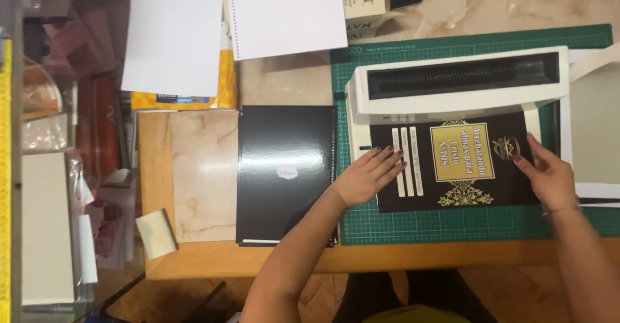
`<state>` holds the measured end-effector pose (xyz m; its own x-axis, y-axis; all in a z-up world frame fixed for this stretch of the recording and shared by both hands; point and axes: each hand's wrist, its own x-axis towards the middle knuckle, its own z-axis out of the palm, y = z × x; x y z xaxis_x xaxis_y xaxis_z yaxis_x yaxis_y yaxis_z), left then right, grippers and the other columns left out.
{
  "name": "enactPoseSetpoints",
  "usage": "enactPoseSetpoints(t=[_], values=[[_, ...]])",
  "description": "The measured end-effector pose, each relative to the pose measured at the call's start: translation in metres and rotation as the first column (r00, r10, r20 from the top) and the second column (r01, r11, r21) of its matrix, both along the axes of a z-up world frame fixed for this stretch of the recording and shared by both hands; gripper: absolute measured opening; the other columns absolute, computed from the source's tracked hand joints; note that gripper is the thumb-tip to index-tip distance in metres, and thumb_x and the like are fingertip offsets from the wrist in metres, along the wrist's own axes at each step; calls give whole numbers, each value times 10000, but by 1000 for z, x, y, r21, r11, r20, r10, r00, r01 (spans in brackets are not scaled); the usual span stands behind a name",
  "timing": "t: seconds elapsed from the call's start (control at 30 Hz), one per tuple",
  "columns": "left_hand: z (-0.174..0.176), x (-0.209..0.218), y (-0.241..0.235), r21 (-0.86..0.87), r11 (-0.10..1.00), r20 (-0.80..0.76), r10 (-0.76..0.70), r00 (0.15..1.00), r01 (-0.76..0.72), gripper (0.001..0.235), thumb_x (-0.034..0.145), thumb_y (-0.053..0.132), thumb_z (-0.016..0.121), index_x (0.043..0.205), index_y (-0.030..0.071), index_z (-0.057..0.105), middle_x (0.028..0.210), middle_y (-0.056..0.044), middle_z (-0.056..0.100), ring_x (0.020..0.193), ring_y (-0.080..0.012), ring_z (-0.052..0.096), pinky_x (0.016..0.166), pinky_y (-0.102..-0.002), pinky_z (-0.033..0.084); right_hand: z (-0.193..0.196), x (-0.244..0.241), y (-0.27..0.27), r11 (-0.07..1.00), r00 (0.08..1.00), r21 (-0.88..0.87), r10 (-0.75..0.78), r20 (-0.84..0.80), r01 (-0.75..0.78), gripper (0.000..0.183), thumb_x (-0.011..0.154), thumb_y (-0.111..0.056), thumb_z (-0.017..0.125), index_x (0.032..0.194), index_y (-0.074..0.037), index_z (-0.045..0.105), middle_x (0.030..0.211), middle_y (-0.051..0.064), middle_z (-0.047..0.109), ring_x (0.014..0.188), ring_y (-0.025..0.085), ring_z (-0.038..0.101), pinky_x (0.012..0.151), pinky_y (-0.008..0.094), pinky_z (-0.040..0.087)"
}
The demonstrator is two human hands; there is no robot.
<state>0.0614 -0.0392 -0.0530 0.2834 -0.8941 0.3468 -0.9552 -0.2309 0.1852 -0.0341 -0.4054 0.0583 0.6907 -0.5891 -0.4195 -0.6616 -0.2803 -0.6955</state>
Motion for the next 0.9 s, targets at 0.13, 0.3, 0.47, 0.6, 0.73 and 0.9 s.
enactPoseSetpoints(t=[0.13, 0.3, 0.47, 0.6, 0.73, 0.9], values=[[3, 3, -1, -52, 999, 0, -4, 1000, 4, 514, 1018, 44, 459, 1532, 34, 453, 1541, -187, 512, 1429, -391, 510, 1223, -523, 406, -3, 0, -1, 999, 1000, -27, 24, -9, -24, 583, 978, -86, 646, 1533, -170, 489, 1523, 177, 486, 1390, 233, 457, 1162, 343, 329], [4, 3, 0, -120, 993, -13, 4, 1000, -5, 450, 1039, 37, 470, 1488, 11, 498, 1499, -200, 550, 1385, -395, 549, 1203, -532, 428, -28, -7, -15, 998, 994, -25, 64, 85, -62, 559, 996, -18, 623, 1530, -94, 474, 1523, 155, 470, 1364, 145, 449, 1158, 266, 295], [4, 3, 0, -108, 994, 8, 13, 1000, -12, 436, 1059, 57, 446, 1490, 20, 498, 1507, -187, 540, 1395, -381, 537, 1216, -521, 418, -45, -16, -30, 987, 981, -76, 150, 126, -141, 565, 1023, -22, 625, 1564, -36, 461, 1466, 140, 496, 1267, 145, 435, 1112, 282, 323], [7, 4, -1, -121, 992, 32, 28, 999, -24, 409, 1072, 70, 448, 1471, 27, 526, 1493, -180, 548, 1383, -367, 542, 1209, -513, 429, -45, -15, -29, 989, 983, -80, 131, 126, -122, 560, 1025, -5, 623, 1561, -53, 468, 1472, 145, 520, 1270, 148, 465, 1122, 260, 330], [4, 1, 0, -105, 994, 35, 40, 999, -36, 418, 1071, 71, 465, 1484, 41, 517, 1512, -170, 533, 1389, -368, 543, 1211, -510, 422, -40, -13, -26, 991, 986, -48, 126, 107, -121, 558, 1006, -6, 620, 1540, -46, 462, 1523, 166, 481, 1330, 168, 459, 1156, 293, 319], [2, 0, -1, -56, 997, 18, 47, 999, -46, 465, 1056, 32, 477, 1520, 52, 469, 1563, -168, 470, 1434, -389, 494, 1238, -536, 392, -38, -12, -25, 986, 984, -95, 146, 106, -136, 544, 1006, -11, 642, 1526, -27, 482, 1518, 171, 492, 1320, 174, 465, 1149, 299, 317]])
